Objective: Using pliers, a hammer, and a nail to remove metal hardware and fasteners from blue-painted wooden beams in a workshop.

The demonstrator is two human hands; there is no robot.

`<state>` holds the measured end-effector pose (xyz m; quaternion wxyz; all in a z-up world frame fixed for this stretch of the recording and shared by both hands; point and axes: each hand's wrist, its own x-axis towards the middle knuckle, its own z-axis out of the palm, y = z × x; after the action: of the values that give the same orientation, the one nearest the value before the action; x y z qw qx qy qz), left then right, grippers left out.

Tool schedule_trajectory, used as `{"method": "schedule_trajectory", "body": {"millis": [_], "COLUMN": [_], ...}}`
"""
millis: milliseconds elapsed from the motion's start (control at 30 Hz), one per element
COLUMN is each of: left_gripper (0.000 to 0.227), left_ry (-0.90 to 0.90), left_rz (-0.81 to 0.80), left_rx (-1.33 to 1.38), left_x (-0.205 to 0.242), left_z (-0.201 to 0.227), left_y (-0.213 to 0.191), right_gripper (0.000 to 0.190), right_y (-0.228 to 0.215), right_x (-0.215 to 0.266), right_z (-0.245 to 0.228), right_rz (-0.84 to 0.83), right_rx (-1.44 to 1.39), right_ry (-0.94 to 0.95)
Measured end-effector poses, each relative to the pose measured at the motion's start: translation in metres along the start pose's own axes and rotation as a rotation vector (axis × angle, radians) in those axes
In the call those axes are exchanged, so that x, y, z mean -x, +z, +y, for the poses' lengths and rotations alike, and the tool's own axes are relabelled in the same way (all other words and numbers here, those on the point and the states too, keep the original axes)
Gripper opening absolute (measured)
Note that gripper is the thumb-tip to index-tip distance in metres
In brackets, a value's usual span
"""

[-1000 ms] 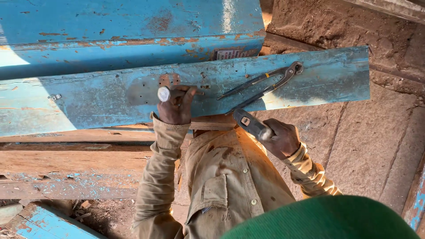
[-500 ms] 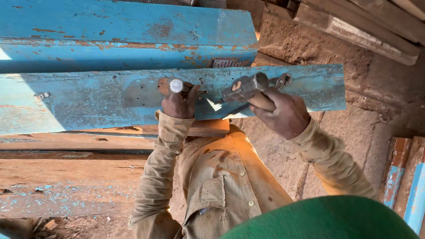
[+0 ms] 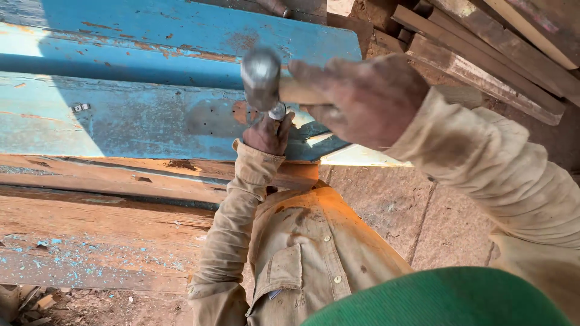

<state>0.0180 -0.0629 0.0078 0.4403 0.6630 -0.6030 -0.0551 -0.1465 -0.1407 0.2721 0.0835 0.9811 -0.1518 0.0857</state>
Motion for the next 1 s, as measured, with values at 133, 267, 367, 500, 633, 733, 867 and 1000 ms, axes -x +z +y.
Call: {"method": "schedule_trajectory", "body": {"millis": [133,267,367,500,633,733,867,1000], "left_gripper": [0.023,0.025,0.022,0.017,0.02,0.023,0.029,0.029], "left_ry": [0.008,-0.08,0.059,0.077,-0.218,-0.544,-0.382,-0.42], "left_rz": [0.009,-0.098,-0.028,0.053,0.162,0.211,0.21,0.145], "left_rx": [0.094,-0.068,-0.007,0.1,0.455,0.798,0.452,0.447], "left_x": [-0.004,0.005,0.017,0.011,0.013,0.006,0.007,-0.005], "left_z": [0.011,-0.01,-0.026,-0.006,-0.023,-0.018,-0.004,0.005], "left_y": [-0.008,0.009,0.023,0.009,0.013,0.004,0.005,0.001], "right_gripper": [0.031,0.031,0.049,0.059,0.055,0.055,0.057,0.057], "right_y": [0.016,0.046,0.04,0.033,0.04,0.047,0.06,0.081], "right_x": [0.007,0.009,0.015,0.029,0.055,0.076,0.1,0.125], "right_z": [0.01,0.0,-0.007,-0.001,0.006,0.009,0.009,0.01], "right_rz": [0.223,0.083,-0.135,-0.168,-0.077,-0.041,-0.084,-0.079], "right_rx": [-0.374,-0.379,0.007,-0.129,-0.283,-0.365,-0.437,-0.503], "right_ry": [-0.018,0.042,0.089,0.134,0.199,0.284,0.443,0.502]}}
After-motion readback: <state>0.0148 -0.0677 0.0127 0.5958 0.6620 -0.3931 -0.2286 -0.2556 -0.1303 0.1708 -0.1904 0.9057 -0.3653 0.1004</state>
